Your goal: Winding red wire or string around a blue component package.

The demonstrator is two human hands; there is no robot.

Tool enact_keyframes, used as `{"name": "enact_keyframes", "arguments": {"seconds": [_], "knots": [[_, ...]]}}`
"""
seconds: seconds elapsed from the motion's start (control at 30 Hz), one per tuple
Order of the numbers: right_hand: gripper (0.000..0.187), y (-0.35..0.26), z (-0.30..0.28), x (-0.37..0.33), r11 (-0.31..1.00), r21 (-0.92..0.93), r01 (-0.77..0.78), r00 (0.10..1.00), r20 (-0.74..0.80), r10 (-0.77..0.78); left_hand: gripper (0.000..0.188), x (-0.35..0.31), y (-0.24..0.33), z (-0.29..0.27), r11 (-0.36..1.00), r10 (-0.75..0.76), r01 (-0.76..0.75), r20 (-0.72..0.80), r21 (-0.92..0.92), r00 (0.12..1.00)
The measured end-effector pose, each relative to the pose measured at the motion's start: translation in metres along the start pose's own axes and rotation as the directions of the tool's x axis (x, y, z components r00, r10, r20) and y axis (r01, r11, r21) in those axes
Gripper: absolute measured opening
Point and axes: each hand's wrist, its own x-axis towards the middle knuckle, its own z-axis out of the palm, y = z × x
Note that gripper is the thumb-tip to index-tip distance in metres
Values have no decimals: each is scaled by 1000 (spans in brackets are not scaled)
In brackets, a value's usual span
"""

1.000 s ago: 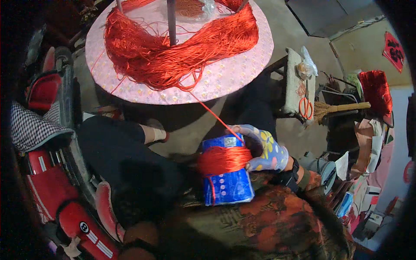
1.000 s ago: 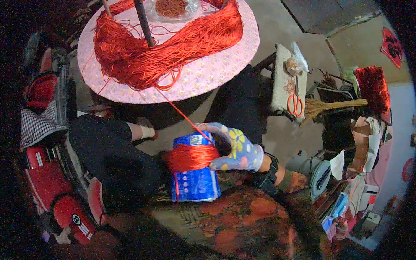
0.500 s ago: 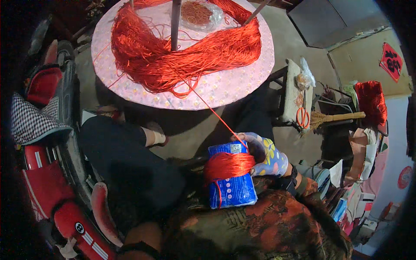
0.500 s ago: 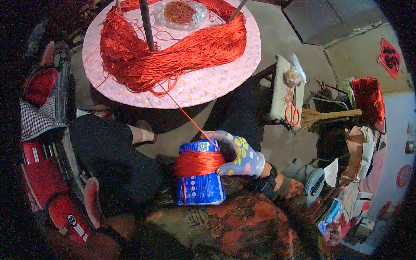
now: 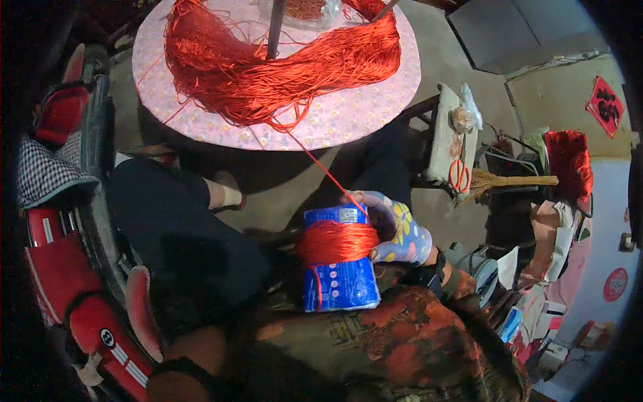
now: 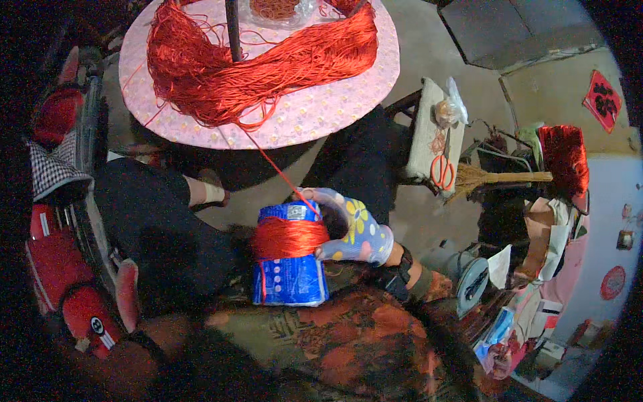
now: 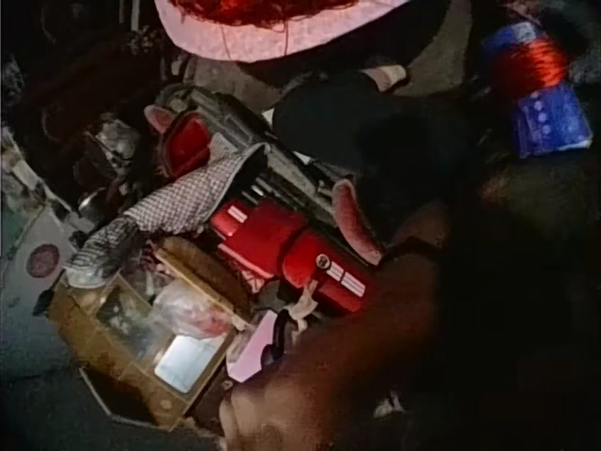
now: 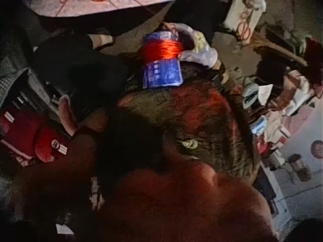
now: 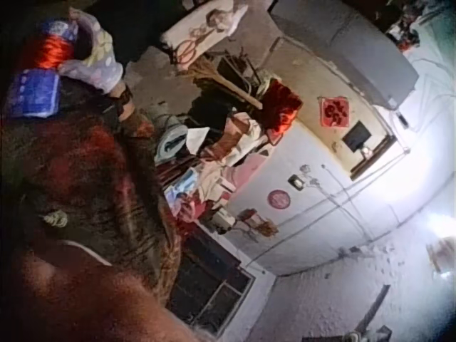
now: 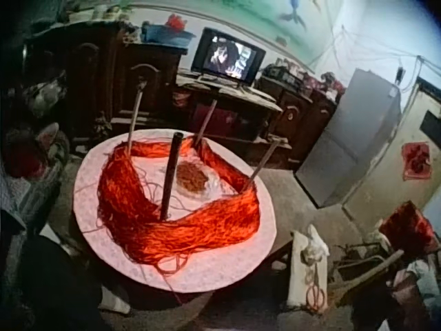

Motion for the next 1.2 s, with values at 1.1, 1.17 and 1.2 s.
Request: {"name": "enact_keyframes", "arguments": {"seconds": [1.1,1.17,1.2], "knots": [[89,-20,65,69,967,-66,245,969,46,-243,52,61,35,-28,400,20,142,-164,905,986],[90,-26,68,69,975,-27,222,973,66,-219,54,53,4,-29,676,-316,266,-55,687,947],[90,-33,70,69,975,-19,223,973,65,-222,68,49,-4,-32,640,-484,383,-37,666,874]]}}
